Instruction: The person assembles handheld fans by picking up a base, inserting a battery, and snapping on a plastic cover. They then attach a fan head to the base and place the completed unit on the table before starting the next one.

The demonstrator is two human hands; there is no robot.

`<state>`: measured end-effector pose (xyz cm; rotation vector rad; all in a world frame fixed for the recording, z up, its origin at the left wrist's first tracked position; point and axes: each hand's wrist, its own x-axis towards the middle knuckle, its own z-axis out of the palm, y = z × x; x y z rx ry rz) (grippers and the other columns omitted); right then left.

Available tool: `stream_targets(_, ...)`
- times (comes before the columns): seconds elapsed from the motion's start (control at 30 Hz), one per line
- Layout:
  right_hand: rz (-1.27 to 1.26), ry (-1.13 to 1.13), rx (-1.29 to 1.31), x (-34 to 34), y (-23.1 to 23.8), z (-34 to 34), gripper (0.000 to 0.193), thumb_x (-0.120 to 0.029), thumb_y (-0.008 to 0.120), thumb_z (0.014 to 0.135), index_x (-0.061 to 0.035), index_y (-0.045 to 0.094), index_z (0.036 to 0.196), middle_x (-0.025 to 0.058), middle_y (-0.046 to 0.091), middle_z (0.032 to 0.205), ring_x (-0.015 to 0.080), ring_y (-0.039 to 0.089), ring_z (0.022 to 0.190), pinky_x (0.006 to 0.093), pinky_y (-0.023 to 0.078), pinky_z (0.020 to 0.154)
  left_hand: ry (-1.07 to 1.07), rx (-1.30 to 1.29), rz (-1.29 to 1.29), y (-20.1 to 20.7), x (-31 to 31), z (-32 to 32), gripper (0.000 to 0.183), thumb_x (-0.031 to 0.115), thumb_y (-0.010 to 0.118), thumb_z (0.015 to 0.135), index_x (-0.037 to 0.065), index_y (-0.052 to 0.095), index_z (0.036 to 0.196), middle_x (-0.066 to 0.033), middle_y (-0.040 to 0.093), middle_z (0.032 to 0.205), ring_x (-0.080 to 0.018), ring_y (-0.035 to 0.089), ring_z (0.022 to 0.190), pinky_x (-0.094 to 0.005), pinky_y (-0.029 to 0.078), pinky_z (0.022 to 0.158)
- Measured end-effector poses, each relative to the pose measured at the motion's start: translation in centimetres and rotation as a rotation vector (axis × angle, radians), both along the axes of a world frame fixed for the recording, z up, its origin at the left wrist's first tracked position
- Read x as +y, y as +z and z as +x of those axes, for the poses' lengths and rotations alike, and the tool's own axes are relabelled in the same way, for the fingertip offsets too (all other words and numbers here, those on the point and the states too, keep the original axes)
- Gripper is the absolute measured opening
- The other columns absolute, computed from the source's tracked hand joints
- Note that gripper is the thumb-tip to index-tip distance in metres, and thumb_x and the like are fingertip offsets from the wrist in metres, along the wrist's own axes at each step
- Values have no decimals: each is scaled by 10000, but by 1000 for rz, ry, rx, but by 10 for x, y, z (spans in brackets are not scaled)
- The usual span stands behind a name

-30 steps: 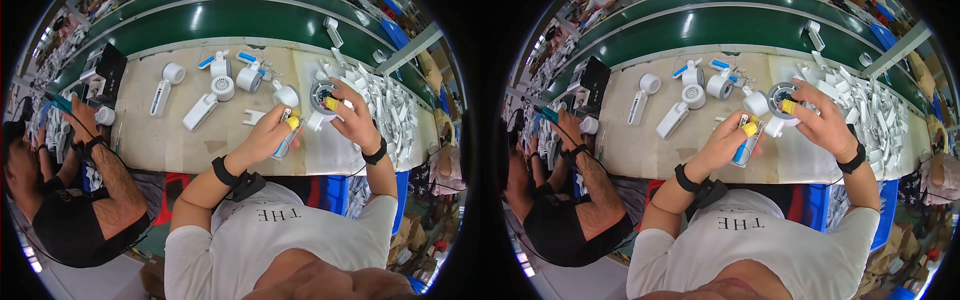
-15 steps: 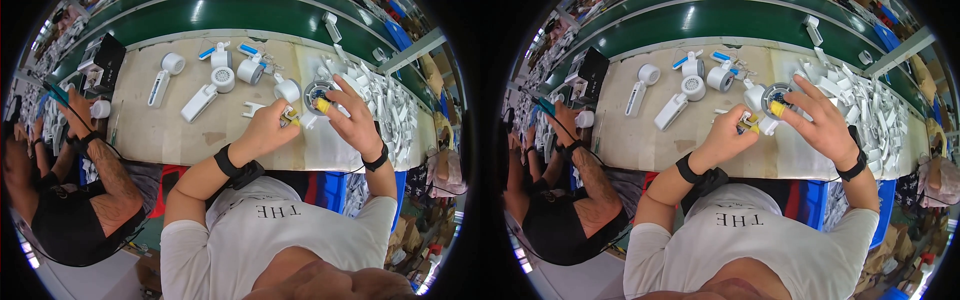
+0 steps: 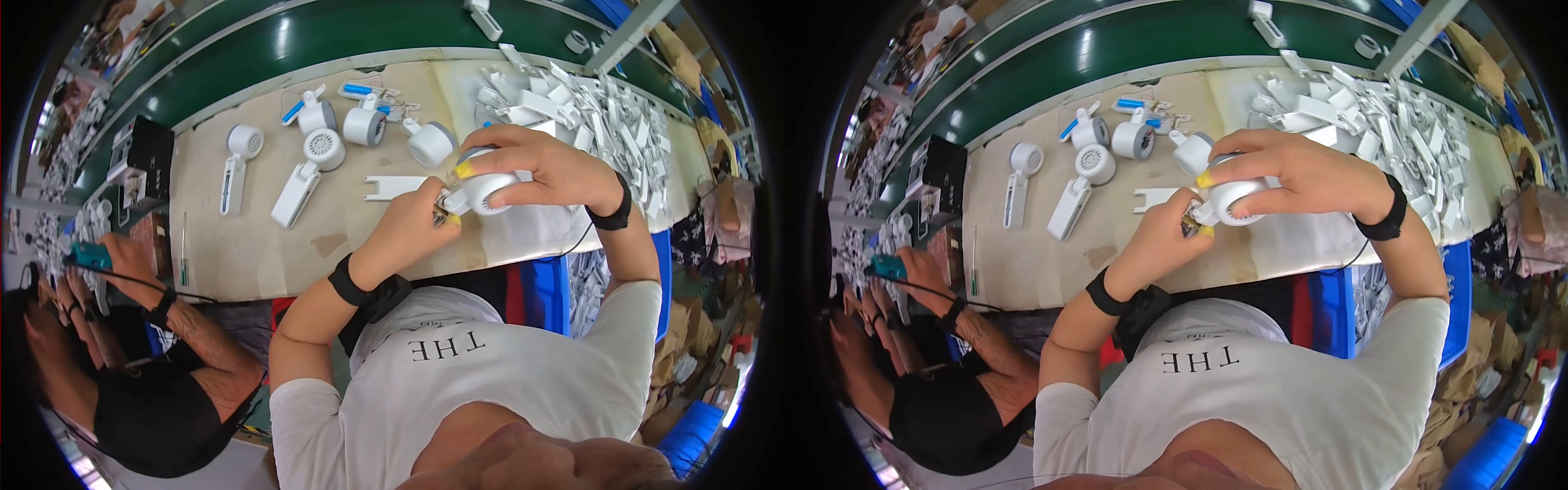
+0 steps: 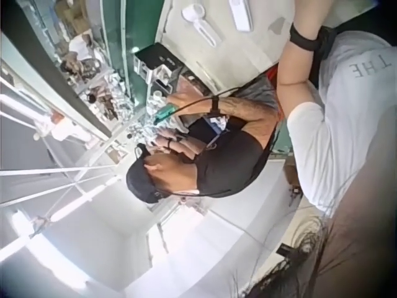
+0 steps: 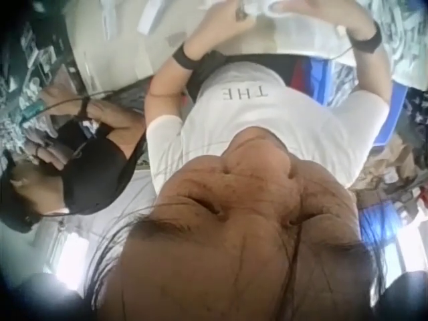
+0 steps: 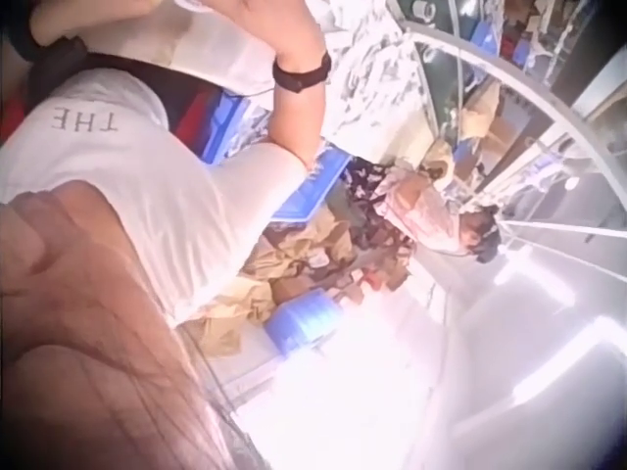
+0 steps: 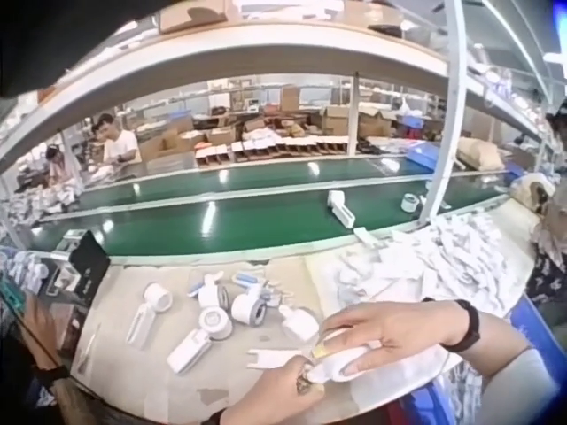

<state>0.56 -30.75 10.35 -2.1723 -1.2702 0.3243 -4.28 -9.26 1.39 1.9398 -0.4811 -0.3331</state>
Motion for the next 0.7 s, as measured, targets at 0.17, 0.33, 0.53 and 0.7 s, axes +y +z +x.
stream_targets(0.17, -60, -55, 33, -3, -8, -9, 386, -225, 686, 760, -108, 593, 1117, 138, 527, 1134, 313, 521, 1009, 367, 433, 848, -69, 54, 72, -4, -7, -10, 358, 185, 616, 724, -20, 465, 975, -213, 568, 747, -373, 571, 697, -394, 438, 610)
stream_targets(0.33, 133, -90, 61, -8, -30, -13, 383, -239, 673, 779, -81, 586, 1118, 154, 548, 1110, 322, 539, 992, 366, 435, 845, -118, 128, -96, -5, -5, -14, 280, 199, 581, 813, 1, 487, 988, -121, 585, 752, -212, 573, 626, -309, 444, 565)
stream_targets(0.53, 438, -462, 204, -33, -93, -40, 327, -278, 621, 827, -50, 598, 1061, 130, 585, 1060, 263, 567, 955, 344, 452, 790, -97, 528, -465, -29, 1, -16, 187, 181, 514, 884, 22, 518, 983, -99, 602, 789, -157, 585, 629, -262, 468, 573)
stream_targets(0.7, -198, -1431, -210, -122, -106, -58, 362, -367, 565, 845, -9, 565, 788, 165, 597, 688, 327, 563, 607, 381, 442, 571, 149, 419, -864, -26, 13, 4, 342, 222, 471, 903, -28, 494, 1136, -172, 604, 1033, -203, 588, 894, -324, 463, 788)
